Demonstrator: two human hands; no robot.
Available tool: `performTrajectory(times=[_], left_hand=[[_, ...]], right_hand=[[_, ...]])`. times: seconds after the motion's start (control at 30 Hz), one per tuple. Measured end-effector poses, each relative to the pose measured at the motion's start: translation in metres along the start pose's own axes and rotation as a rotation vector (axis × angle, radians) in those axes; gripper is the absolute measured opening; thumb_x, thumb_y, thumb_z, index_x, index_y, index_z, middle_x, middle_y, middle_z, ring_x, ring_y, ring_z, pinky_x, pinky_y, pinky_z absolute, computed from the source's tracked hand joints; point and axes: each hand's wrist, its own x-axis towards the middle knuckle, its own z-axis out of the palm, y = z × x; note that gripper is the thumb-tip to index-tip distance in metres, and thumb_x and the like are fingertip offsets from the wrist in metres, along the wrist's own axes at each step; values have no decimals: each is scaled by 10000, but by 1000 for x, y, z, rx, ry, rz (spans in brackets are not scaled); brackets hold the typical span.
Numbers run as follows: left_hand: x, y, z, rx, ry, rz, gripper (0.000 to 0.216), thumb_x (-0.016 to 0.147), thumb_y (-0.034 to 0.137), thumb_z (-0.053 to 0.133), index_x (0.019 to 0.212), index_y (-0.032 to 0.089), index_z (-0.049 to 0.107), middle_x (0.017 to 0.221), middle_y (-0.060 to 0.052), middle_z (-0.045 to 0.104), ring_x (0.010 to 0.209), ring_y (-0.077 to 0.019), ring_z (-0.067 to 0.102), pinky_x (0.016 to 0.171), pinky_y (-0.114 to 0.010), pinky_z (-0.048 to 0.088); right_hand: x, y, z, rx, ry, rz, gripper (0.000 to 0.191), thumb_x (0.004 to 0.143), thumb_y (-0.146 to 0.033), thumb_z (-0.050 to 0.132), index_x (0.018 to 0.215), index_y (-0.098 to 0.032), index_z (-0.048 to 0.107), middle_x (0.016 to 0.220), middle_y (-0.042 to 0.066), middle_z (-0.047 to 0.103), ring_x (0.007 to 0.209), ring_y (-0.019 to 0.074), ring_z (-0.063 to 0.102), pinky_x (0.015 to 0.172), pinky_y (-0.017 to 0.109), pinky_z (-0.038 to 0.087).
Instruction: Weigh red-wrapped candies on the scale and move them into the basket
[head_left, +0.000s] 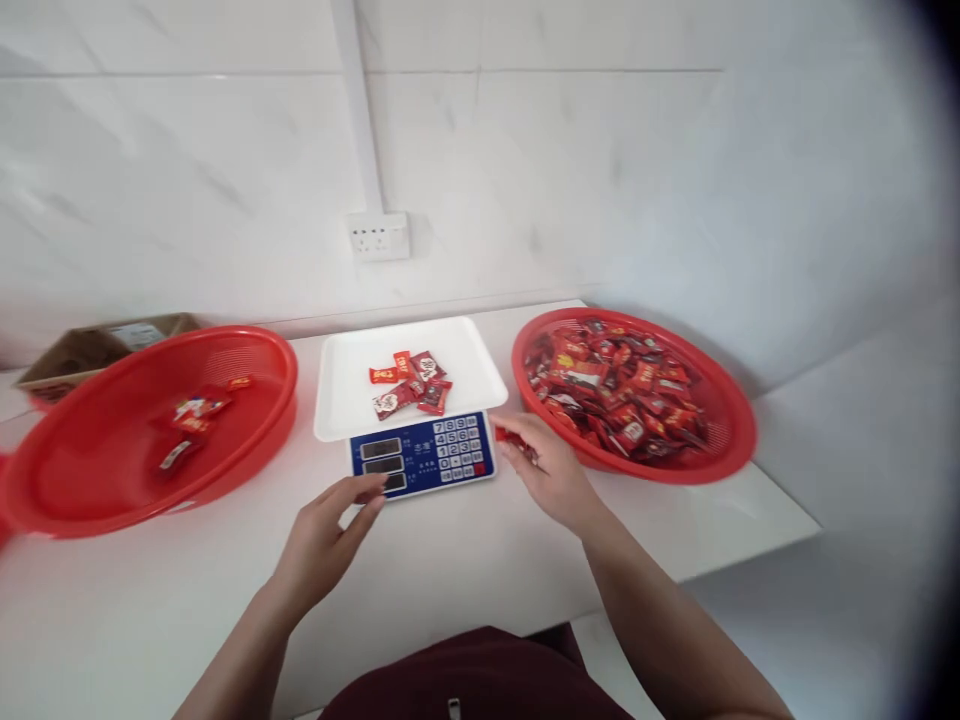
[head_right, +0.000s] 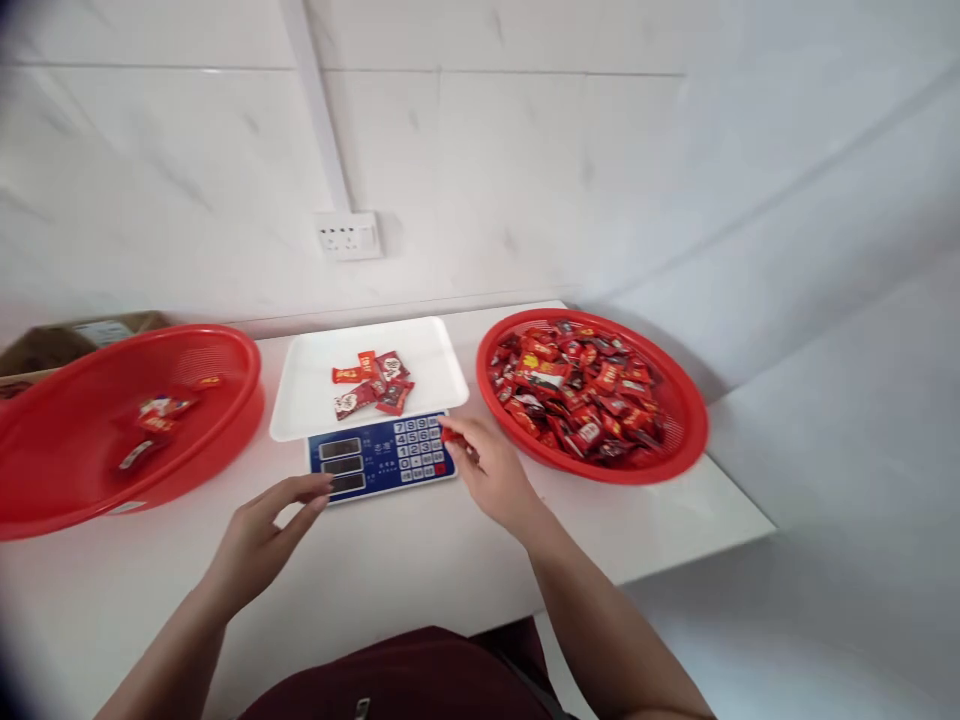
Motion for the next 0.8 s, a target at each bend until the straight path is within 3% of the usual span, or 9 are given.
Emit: performTrajectory(times=[0.07, 0.17, 0.27, 0.33, 0.43, 0.53, 0.63, 0.7, 0.8], left_hand=[[-2, -5, -1, 5, 6, -37, 322, 834, 450, 487, 988, 216, 645, 929, -47, 703, 776, -175, 658, 411, -168, 457], [2, -9, 0, 0, 1, -50, 353, 815, 485, 492, 971, 212, 653, 897, -47, 709, 732, -177, 657, 419, -178, 465], [8, -5, 7, -28, -22, -29, 355, 812, 486, 495, 978, 214, 652, 897, -47, 710, 734, -176, 654, 431, -179, 473], [12, -1, 13, -40, -46, -8, 341, 817, 473, 498, 989, 222, 651, 907, -43, 708, 749, -174, 654, 429, -173, 471], [15, 4, 21, -66, -96, 36, 333, 827, 461, 490, 1007, 230, 649, 931, -44, 705, 783, -179, 659, 423, -167, 467], [13, 6, 24, -68, -140, 80, 325, 828, 454, 491, 1004, 234, 653, 924, -45, 705, 780, -179, 664, 432, -170, 477], [10, 7, 24, -52, -145, 89, 313, 830, 442, 493, 997, 231, 654, 901, -42, 706, 758, -174, 663, 432, -172, 478], [8, 7, 23, -52, -139, 71, 313, 833, 438, 488, 998, 228, 651, 892, -41, 705, 751, -171, 662, 422, -170, 472], [6, 8, 22, -56, -143, 51, 319, 835, 441, 482, 1005, 229, 650, 894, -42, 705, 751, -175, 662, 423, -175, 472]], right_hand=[[4, 5, -29, -176, 120, -32, 313, 876, -298, 431, 1148, -241, 575, 1107, 84, 577, 1024, 221, 552, 826, 359, 489], [3, 18, -78, -470, 283, 43, 345, 866, -292, 439, 1184, -244, 565, 1200, 94, 550, 1150, 267, 482, 944, 447, 418], [-1, 30, -112, -720, 319, 194, 408, 830, -299, 488, 1226, -219, 547, 1326, 101, 474, 1278, 314, 341, 1035, 509, 303], [0, 33, -121, -720, 165, 296, 434, 826, -321, 495, 1244, -211, 535, 1326, 88, 491, 1261, 297, 381, 1032, 468, 329], [9, 34, -118, -638, -198, 377, 461, 817, -325, 506, 1272, -255, 506, 1282, 45, 545, 1159, 262, 506, 957, 391, 419], [26, 36, -109, -674, -409, 354, 552, 801, -266, 513, 1344, -282, 414, 1388, 34, 435, 1188, 271, 480, 940, 364, 419], [42, 44, -104, -734, -497, 348, 655, 785, -269, 536, 1400, -289, 310, 1443, 55, 350, 1165, 301, 497, 884, 359, 440], [50, 51, -103, -776, -491, 341, 668, 746, -285, 593, 1370, -309, 358, 1390, 62, 431, 1089, 310, 551, 818, 349, 462], [57, 60, -104, -798, -417, 330, 521, 737, -334, 620, 1244, -300, 505, 1169, 61, 622, 955, 293, 616, 739, 329, 473]])
